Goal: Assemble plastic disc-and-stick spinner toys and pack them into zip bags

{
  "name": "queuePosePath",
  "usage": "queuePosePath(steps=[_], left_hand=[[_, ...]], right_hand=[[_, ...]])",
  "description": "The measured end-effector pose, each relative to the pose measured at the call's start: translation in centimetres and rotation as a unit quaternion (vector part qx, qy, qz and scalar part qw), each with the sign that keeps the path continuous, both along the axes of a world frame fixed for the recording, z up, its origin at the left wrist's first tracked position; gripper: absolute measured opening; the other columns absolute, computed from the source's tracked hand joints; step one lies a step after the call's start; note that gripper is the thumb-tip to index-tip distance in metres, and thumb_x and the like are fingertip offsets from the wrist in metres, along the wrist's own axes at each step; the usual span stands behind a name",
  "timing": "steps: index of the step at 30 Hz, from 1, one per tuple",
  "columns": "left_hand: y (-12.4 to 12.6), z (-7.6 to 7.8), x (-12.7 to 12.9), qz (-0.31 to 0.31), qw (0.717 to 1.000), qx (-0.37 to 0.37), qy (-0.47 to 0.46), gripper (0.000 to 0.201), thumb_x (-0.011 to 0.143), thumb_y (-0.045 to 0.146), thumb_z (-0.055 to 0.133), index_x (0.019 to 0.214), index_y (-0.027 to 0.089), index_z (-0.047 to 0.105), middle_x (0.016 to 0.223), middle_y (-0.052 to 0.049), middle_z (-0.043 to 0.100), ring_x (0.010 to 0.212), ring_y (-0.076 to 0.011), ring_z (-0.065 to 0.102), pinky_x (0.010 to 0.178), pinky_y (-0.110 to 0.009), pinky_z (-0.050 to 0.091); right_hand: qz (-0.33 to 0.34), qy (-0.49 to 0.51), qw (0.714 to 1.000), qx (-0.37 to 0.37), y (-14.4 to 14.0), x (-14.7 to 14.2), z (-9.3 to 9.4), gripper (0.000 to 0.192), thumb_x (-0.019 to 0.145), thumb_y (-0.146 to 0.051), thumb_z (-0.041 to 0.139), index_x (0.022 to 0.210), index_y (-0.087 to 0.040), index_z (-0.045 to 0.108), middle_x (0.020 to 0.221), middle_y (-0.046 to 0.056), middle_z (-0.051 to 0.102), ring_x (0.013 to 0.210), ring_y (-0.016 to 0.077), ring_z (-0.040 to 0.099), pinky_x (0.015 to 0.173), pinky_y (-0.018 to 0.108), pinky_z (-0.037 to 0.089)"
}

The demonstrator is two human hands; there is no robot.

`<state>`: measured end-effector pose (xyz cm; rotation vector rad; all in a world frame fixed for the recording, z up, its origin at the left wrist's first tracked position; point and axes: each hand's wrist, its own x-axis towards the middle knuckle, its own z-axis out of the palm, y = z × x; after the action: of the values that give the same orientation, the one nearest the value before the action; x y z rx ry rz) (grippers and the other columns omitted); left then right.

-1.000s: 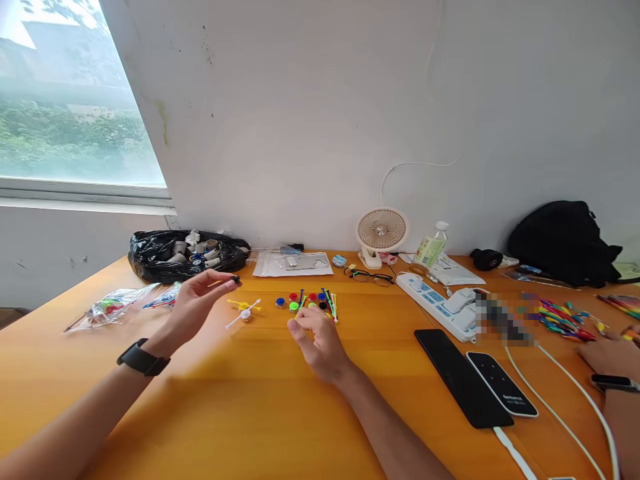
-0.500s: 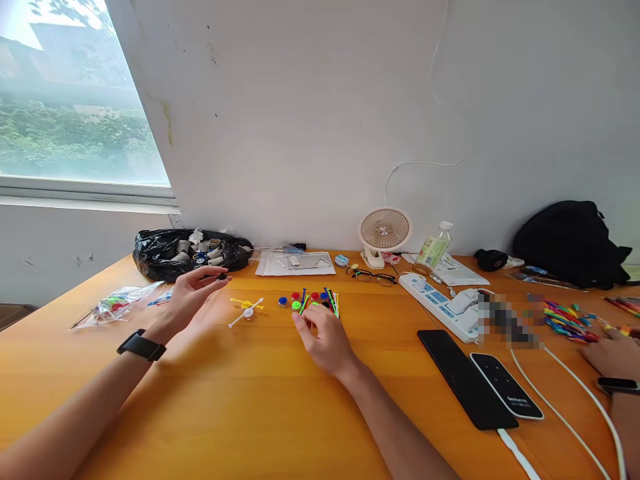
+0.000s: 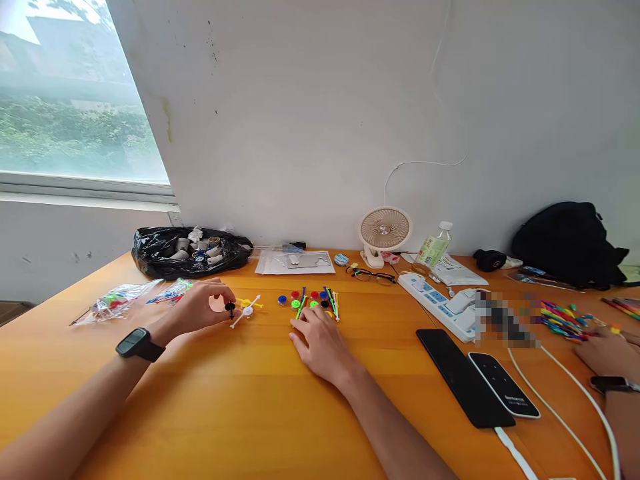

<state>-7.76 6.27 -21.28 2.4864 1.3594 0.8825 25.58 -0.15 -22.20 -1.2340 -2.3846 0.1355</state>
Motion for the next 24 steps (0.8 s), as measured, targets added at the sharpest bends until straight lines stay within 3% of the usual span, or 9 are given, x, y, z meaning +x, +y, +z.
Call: queuePosePath(steps=[9,12,16,19,21,24], left_hand=[[-0.1,0.6,-0.7,-0.010,0.999,-0.029,0.042,0.027,0.077,0.045,0.080,0.093,0.024,0.079,0.084,-0.002,0.077,0.072,-0.0188,0.065,0.066,-0.029,0.044],[-0.5,1.0,-0.4,-0.019,0.998,-0.045,0.034,0.025,0.083,0.044,0.074,0.098,0.024,0.078,0.084,-0.002,0.077,0.071,-0.0187,0.064,0.065,-0.029,0.044],[-1.0,1.2,0.6,-0.006,1.000,0.011,0.019,0.033,0.092,0.048,0.065,0.111,0.023,0.075,0.103,-0.006,0.077,0.091,-0.0247,0.069,0.080,-0.033,0.049],[-1.4,0.8,1.6,-0.022,0.998,0.024,0.047,0.047,0.091,0.056,0.068,0.125,0.023,0.072,0.120,-0.011,0.074,0.109,-0.0319,0.068,0.092,-0.039,0.048],[-1.6,0.5,2.1,-0.037,0.996,0.018,0.078,0.054,0.089,0.056,0.070,0.132,0.024,0.070,0.122,-0.012,0.074,0.109,-0.0336,0.068,0.092,-0.040,0.048],[-1.8,0.1,2.7,-0.049,0.996,0.019,0.072,0.044,0.095,0.048,0.064,0.134,0.027,0.070,0.118,-0.010,0.075,0.103,-0.0303,0.069,0.087,-0.037,0.050]], right_hand=[[0.026,0.014,1.000,-0.008,-0.3,-0.3,0.4,0.017,0.102,-0.014,0.060,0.098,-0.021,0.075,0.101,0.007,0.069,0.101,0.0244,0.058,0.091,0.040,0.050],[0.030,0.015,0.999,-0.009,-0.4,-0.4,0.4,0.017,0.101,-0.013,0.060,0.095,-0.022,0.074,0.099,0.006,0.069,0.100,0.0244,0.058,0.090,0.040,0.050],[0.026,0.012,1.000,-0.007,-0.5,-0.6,0.5,0.016,0.100,-0.013,0.062,0.090,-0.022,0.072,0.097,0.006,0.069,0.098,0.0246,0.058,0.087,0.039,0.049],[0.009,0.011,1.000,-0.007,-0.5,-0.6,0.6,0.014,0.099,-0.015,0.064,0.088,-0.022,0.070,0.096,0.005,0.069,0.099,0.0244,0.059,0.088,0.039,0.049],[-0.006,0.010,1.000,-0.008,-0.5,-0.6,0.6,0.013,0.098,-0.016,0.066,0.087,-0.021,0.069,0.095,0.005,0.069,0.098,0.0242,0.060,0.087,0.039,0.048],[-0.029,0.006,1.000,-0.004,-0.4,-0.6,0.5,0.013,0.096,-0.015,0.066,0.085,-0.021,0.067,0.095,0.005,0.069,0.097,0.0237,0.061,0.085,0.037,0.047]])
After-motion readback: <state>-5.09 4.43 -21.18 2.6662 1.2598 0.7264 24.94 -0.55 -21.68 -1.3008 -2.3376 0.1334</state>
